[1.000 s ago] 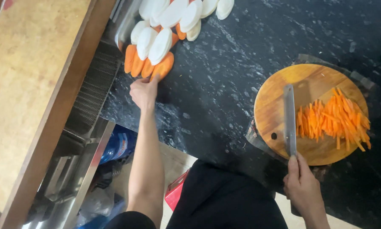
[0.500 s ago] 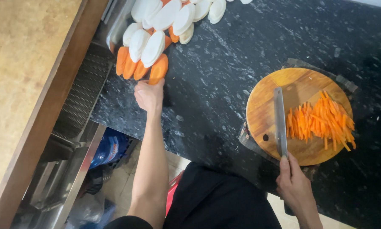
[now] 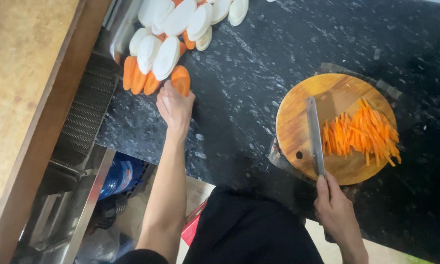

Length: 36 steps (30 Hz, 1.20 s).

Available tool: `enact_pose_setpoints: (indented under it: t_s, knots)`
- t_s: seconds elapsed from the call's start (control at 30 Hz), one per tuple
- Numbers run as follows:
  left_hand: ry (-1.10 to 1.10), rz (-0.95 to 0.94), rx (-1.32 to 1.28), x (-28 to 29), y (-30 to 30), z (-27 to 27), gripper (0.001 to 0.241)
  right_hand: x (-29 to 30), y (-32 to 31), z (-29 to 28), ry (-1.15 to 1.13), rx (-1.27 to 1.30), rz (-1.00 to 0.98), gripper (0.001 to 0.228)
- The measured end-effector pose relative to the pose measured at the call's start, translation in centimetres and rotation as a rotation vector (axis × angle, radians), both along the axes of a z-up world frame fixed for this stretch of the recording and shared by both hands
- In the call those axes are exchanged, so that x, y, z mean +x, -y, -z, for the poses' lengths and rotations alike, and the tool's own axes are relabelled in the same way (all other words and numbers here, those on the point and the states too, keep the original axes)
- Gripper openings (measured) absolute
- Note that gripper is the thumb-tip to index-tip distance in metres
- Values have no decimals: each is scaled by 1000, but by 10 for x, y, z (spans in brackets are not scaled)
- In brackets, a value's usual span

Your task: Slicing carrots into thin julienne strips on a wooden cutting board using a large knife

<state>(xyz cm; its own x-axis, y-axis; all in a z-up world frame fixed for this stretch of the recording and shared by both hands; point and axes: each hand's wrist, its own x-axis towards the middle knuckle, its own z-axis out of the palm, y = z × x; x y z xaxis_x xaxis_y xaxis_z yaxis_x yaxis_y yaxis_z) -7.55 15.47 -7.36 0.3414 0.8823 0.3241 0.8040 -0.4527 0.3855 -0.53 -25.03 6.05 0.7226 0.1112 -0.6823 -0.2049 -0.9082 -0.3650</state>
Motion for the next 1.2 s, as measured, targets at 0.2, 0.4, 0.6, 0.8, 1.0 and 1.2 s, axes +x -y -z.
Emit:
enact_pose_setpoints:
  t_s: [0.2, 0.4, 0.6, 0.8, 1.0, 1.2]
  knots:
    - [-34, 262, -87, 5, 61, -2, 48, 1, 5, 9, 10, 28, 40, 52]
    - [58, 219, -695, 29, 96, -62, 80, 10, 25, 6, 73, 46, 105, 48]
    - [-37, 313, -506, 48, 112, -22, 78, 13, 26, -9, 97, 68, 166, 51]
    - [-225, 429, -118, 62, 117, -6, 80, 12, 27, -10, 121, 119, 148, 59]
    - [-240, 456, -174, 73, 102, -7, 84, 20, 33, -15, 157, 151, 203, 56]
    - [-6, 380, -698, 67, 57, -1, 87, 18, 35, -16, 137, 198, 235, 54]
